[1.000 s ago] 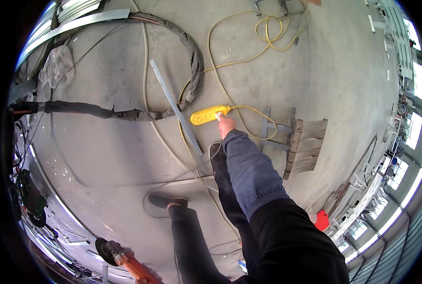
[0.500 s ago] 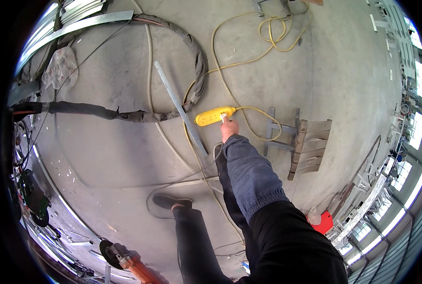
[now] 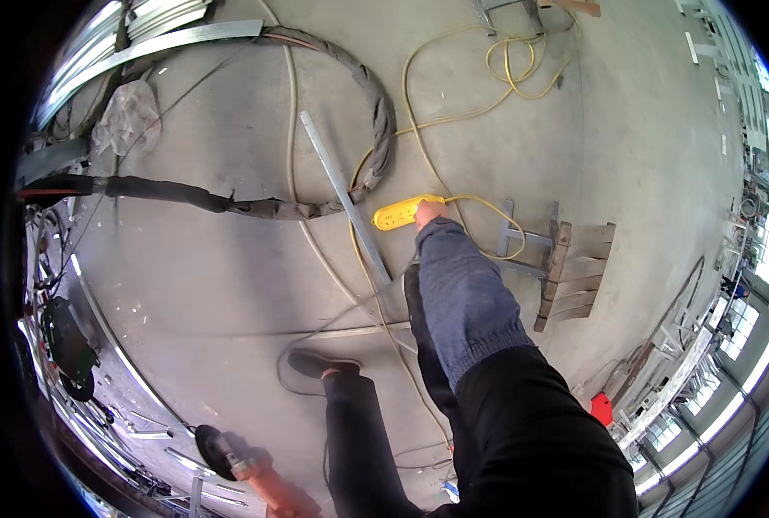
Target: The person measures and marks a metal frame using a try square, then uses an angle grinder to cut the frame, producing sparks. They repeatedly measure, adjust, and grind the frame to achieve the desired shape and fit.
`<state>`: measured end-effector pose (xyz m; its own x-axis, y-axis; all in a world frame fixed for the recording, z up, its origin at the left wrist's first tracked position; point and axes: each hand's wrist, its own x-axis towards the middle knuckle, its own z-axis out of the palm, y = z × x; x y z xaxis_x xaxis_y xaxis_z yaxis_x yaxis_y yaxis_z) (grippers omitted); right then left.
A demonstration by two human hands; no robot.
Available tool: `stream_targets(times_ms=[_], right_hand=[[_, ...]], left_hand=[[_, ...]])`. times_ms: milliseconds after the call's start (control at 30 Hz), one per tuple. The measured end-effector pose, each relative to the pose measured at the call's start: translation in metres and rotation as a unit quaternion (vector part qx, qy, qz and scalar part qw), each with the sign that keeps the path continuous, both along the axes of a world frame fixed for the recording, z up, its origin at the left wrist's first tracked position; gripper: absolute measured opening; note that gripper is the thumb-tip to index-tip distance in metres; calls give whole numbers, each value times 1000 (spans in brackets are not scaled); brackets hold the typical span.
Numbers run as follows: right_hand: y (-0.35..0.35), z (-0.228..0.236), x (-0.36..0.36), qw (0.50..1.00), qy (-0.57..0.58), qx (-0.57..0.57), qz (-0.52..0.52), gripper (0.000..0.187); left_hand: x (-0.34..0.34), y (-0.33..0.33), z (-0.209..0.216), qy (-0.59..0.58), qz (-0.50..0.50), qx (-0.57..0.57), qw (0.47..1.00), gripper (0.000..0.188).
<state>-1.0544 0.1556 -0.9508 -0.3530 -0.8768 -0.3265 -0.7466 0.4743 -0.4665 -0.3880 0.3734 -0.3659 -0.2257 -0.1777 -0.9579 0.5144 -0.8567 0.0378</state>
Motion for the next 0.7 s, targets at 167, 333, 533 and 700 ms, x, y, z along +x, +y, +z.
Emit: stream_targets(times_ms=[167,333,533,700], right_hand=[[-3,234,263,982,-25,188,-14,72],[111,501,344,652,-608,373,258,57],[175,745,486,515,-754,381,-145,76],[160,868,562,614,-728,267,-147,45]], left_hand=[[-30,-15,104,-117,-45,22,992,55],[-13,-1,106,20,-104,-103,989,46],[4,-5,198,93,-114,-254,956,64],[78,-20,333,-48,-255,-334,906,72]])
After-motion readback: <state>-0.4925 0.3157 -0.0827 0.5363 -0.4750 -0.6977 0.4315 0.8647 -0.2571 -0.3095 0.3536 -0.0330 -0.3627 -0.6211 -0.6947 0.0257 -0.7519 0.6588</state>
